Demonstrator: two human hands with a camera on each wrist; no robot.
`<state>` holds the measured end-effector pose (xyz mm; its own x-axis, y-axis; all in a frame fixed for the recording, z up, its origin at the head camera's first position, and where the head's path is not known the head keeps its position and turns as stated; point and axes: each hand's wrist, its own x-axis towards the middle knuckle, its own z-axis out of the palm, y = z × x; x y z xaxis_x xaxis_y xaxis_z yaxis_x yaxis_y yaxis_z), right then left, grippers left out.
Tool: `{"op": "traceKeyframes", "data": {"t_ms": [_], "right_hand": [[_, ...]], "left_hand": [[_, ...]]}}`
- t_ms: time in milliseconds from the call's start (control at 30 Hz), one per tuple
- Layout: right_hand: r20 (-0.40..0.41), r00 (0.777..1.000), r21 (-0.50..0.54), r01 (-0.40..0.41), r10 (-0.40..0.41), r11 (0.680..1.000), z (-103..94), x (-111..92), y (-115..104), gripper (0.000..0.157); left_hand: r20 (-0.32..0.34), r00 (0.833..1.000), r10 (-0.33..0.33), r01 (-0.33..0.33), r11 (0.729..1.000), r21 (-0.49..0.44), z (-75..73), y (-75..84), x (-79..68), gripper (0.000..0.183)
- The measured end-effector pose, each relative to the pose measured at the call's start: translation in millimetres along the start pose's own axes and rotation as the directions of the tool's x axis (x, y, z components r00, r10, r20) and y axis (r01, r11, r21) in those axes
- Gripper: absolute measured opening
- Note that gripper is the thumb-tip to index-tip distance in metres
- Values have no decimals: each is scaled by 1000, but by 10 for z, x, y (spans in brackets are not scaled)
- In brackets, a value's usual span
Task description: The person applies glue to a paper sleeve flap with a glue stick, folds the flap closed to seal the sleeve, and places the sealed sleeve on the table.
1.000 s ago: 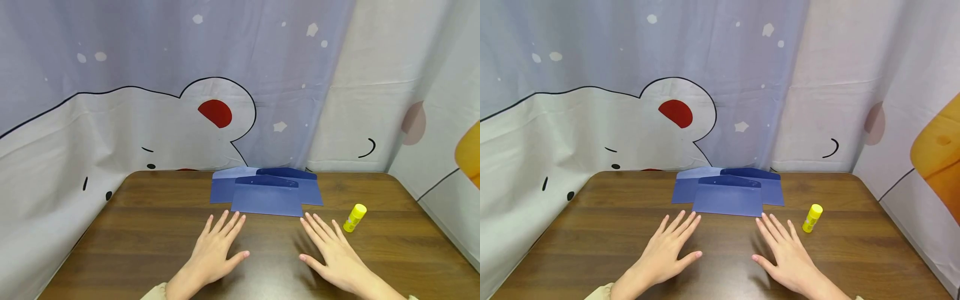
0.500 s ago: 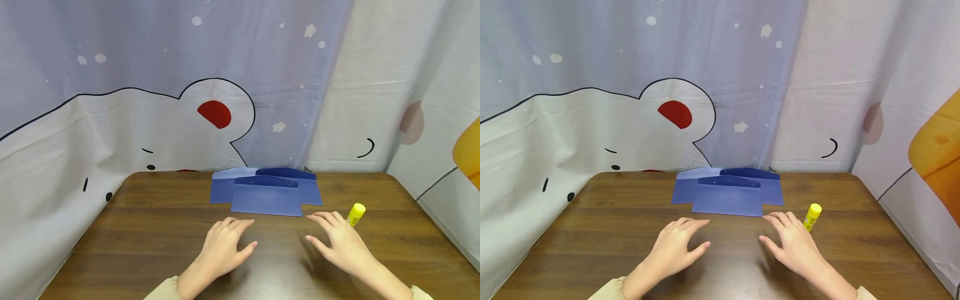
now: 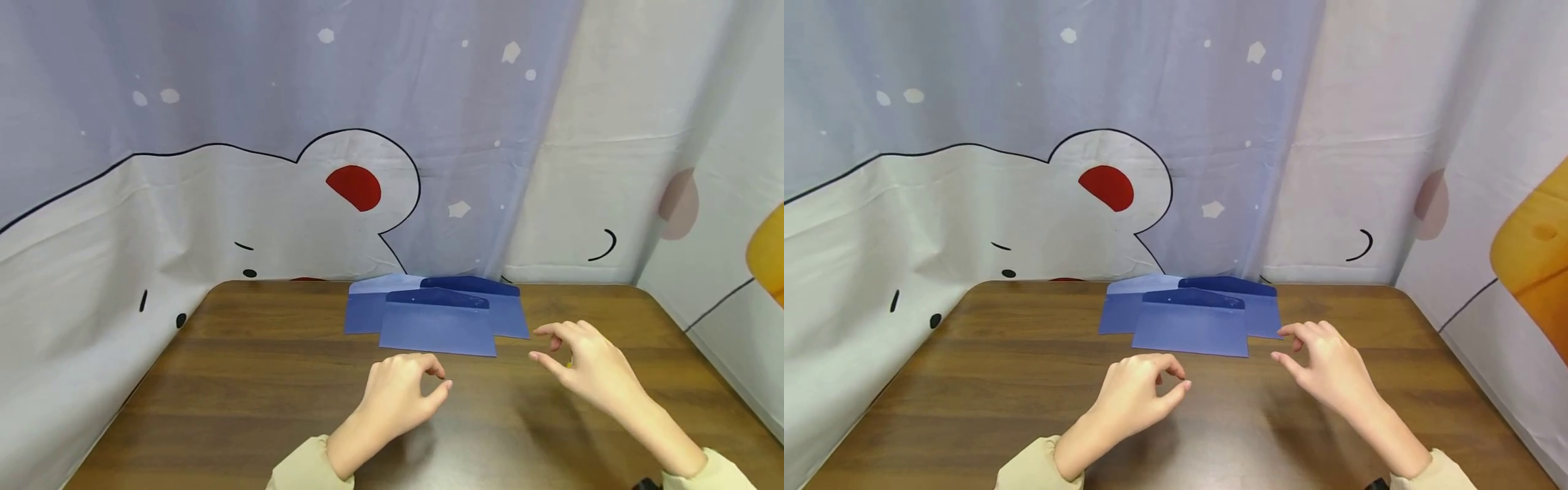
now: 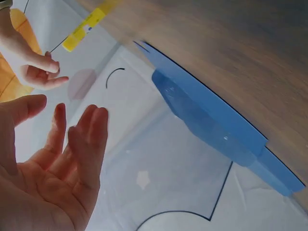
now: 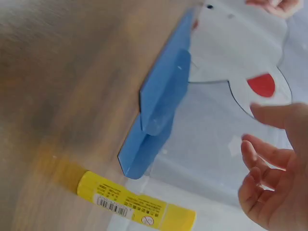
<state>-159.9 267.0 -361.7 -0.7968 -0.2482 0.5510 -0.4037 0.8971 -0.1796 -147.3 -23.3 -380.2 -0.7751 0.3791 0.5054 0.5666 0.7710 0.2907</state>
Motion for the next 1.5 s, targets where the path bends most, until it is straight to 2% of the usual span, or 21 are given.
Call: {"op": "traceKeyframes", "data": {"t_ms": [133, 267, 367, 500, 633, 800, 1167, 1300, 1500], "right_hand": [[46, 998, 15, -32, 31, 999, -77, 61, 124, 30], [99, 992, -19, -82, 83, 996, -126, 97, 273, 35], [152, 978, -53, -139, 146, 989, -150, 97, 383, 42], [228, 947, -85, -213, 228, 973, -144, 73, 493, 47], [268, 933, -64, -232, 240, 971, -106, 18, 582, 36], [253, 945, -33, -208, 209, 978, -67, -3, 647, 25], [251, 941, -42, -224, 227, 974, -114, 11, 564, 19], [225, 948, -44, -222, 226, 974, -158, 28, 437, 17], [173, 971, 10, -170, 166, 985, -209, 69, 141, 14]], "left_hand": [[-3, 1000, -2, 2, 1000, -28, 35, 86, 53, 10], [-6, 1000, -15, 14, 998, -63, 88, 153, 107, 12], [9, 999, -39, 40, 994, -100, 134, 187, 151, 14], [41, 996, -74, 78, 988, -135, 193, 219, 208, 14], [66, 994, -92, 101, 984, -143, 244, 250, 238, 15], [73, 992, -102, 112, 983, -143, 288, 261, 262, 17], [100, 987, -124, 139, 976, -165, 355, 253, 266, 25], [120, 983, -137, 156, 972, -173, 379, 268, 269, 30], [145, 980, -136, 168, 958, -235, 401, 310, 276, 37]]}}
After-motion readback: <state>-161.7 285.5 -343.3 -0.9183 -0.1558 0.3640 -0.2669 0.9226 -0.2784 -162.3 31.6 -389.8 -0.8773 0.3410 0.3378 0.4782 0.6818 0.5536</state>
